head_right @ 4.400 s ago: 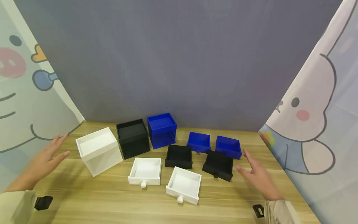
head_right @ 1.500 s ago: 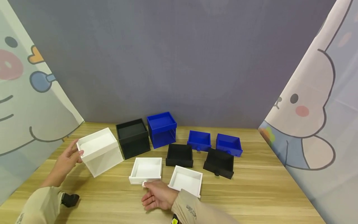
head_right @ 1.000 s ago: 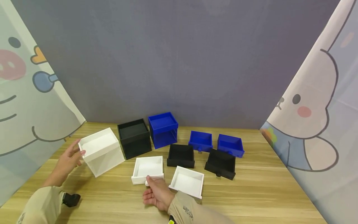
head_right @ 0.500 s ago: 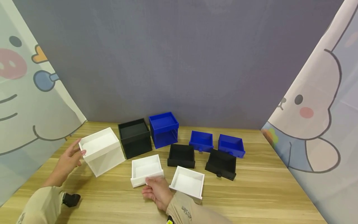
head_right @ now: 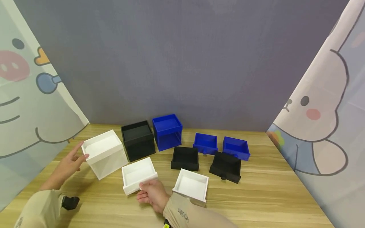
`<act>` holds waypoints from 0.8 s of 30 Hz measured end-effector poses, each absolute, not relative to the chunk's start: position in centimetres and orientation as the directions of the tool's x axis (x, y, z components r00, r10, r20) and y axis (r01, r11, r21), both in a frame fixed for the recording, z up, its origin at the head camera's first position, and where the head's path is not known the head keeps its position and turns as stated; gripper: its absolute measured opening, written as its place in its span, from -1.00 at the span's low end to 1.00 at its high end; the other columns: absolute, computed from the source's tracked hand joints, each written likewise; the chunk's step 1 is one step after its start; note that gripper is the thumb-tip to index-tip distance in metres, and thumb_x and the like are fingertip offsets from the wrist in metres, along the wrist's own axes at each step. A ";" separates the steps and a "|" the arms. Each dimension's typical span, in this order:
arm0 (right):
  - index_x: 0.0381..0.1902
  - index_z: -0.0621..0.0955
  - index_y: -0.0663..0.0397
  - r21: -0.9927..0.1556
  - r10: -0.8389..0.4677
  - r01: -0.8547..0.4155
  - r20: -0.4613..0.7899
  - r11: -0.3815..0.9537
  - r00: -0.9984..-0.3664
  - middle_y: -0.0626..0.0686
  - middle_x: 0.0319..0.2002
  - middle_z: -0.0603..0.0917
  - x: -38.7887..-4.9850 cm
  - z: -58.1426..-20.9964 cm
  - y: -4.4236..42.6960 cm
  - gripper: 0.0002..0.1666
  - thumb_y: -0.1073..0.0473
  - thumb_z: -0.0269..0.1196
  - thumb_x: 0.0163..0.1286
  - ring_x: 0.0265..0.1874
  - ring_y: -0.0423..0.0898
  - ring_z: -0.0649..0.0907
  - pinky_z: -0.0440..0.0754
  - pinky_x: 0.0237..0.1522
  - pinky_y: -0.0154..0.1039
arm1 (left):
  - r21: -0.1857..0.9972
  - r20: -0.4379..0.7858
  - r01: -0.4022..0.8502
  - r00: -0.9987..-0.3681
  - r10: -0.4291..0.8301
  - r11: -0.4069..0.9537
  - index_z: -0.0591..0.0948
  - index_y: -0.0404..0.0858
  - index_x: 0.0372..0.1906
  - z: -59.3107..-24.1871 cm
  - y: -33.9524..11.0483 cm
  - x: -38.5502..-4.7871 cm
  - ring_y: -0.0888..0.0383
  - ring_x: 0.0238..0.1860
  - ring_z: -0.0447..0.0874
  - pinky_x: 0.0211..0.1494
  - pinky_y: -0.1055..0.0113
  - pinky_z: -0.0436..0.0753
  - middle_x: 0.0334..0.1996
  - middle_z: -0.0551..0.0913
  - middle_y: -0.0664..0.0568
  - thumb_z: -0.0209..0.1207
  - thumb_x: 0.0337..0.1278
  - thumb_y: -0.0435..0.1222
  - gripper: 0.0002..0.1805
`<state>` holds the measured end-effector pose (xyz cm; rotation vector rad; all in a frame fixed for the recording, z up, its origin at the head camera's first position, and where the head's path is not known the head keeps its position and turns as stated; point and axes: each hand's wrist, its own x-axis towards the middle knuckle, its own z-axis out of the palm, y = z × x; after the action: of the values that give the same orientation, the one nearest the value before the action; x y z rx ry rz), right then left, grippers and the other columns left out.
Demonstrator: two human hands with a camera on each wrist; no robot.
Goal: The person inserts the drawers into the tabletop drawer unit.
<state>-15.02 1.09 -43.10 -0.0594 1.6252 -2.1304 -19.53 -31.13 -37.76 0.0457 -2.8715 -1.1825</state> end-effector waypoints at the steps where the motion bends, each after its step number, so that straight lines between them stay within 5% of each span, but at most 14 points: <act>1: -0.30 0.47 0.28 -0.926 -0.383 0.329 -0.240 -0.184 -0.892 0.02 -0.58 0.54 -15.0 -43.1 0.9 -0.90 0.34 0.06 0.43 -0.64 -0.27 0.59 0.59 -0.49 -0.42 | 0.696 0.019 -0.015 -0.999 -0.039 0.718 -0.26 -0.24 0.52 -37.8 -31.2 -19.5 -0.18 -0.26 0.57 -0.24 0.04 0.53 -0.18 0.62 -0.44 -0.07 0.41 0.04 -0.12; 3: -0.33 0.48 0.27 -0.932 -0.385 0.327 -0.246 -0.159 -0.889 0.03 -0.58 0.54 -15.0 -43.2 0.4 -0.90 0.35 0.07 0.42 -0.65 -0.26 0.58 0.60 -0.48 -0.41 | 0.690 0.011 -0.021 -0.999 -0.039 0.724 -0.29 -0.22 0.52 -38.0 -31.4 -19.6 0.02 -0.39 0.52 -0.34 0.18 0.46 -0.39 0.66 -0.28 -0.08 0.42 0.03 -0.12; 5: -0.35 0.48 0.26 -0.936 -0.379 0.320 -0.246 -0.145 -0.892 0.03 -0.59 0.54 -15.0 -43.2 -0.1 -0.90 0.36 0.09 0.41 -0.66 -0.25 0.58 0.61 -0.49 -0.39 | 0.691 0.014 -0.020 -0.999 -0.041 0.723 -0.30 -0.20 0.52 -38.1 -31.5 -19.6 0.04 -0.42 0.50 -0.36 0.20 0.43 -0.40 0.65 -0.27 -0.09 0.42 0.04 -0.12; 8: -0.37 0.48 0.27 -0.940 -0.357 0.310 -0.242 -0.146 -0.902 0.04 -0.60 0.54 -14.8 -43.3 -0.8 -0.91 0.37 0.11 0.39 -0.67 -0.24 0.57 0.61 -0.50 -0.39 | 0.683 0.022 -0.004 -0.999 -0.026 0.730 -0.32 -0.18 0.52 -38.1 -31.3 -19.7 -0.24 -0.27 0.58 -0.24 0.00 0.52 0.02 0.48 -0.54 -0.11 0.42 0.07 -0.12; 11: -0.38 0.48 0.28 -0.943 -0.336 0.295 -0.231 -0.152 -0.913 0.04 -0.60 0.53 -14.6 -43.4 -1.5 -0.90 0.39 0.12 0.37 -0.68 -0.24 0.57 0.60 -0.52 -0.38 | 0.690 0.019 0.009 -1.000 -0.006 0.724 -0.34 -0.20 0.51 -37.9 -31.2 -19.7 -0.49 0.02 0.44 -0.08 -0.27 0.45 0.33 0.00 -0.62 -0.13 0.42 0.07 -0.12; 24: -0.44 0.51 0.30 -0.957 -0.352 0.264 -0.208 -0.119 -0.913 0.05 -0.65 0.55 -14.6 -43.4 -3.3 -0.88 0.42 0.13 0.32 -0.70 -0.21 0.56 0.63 -0.52 -0.30 | 0.726 -0.020 -0.025 -1.000 -0.014 0.688 -0.38 -0.16 0.51 -37.7 -30.8 -19.5 -0.67 0.22 -0.05 0.08 -0.49 0.09 0.39 -0.23 -0.55 -0.14 0.42 0.08 -0.11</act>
<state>-14.61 -3.28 -43.36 -0.0970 1.7584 -2.0817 -19.49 -30.82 -37.69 0.0334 -2.8978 -1.2464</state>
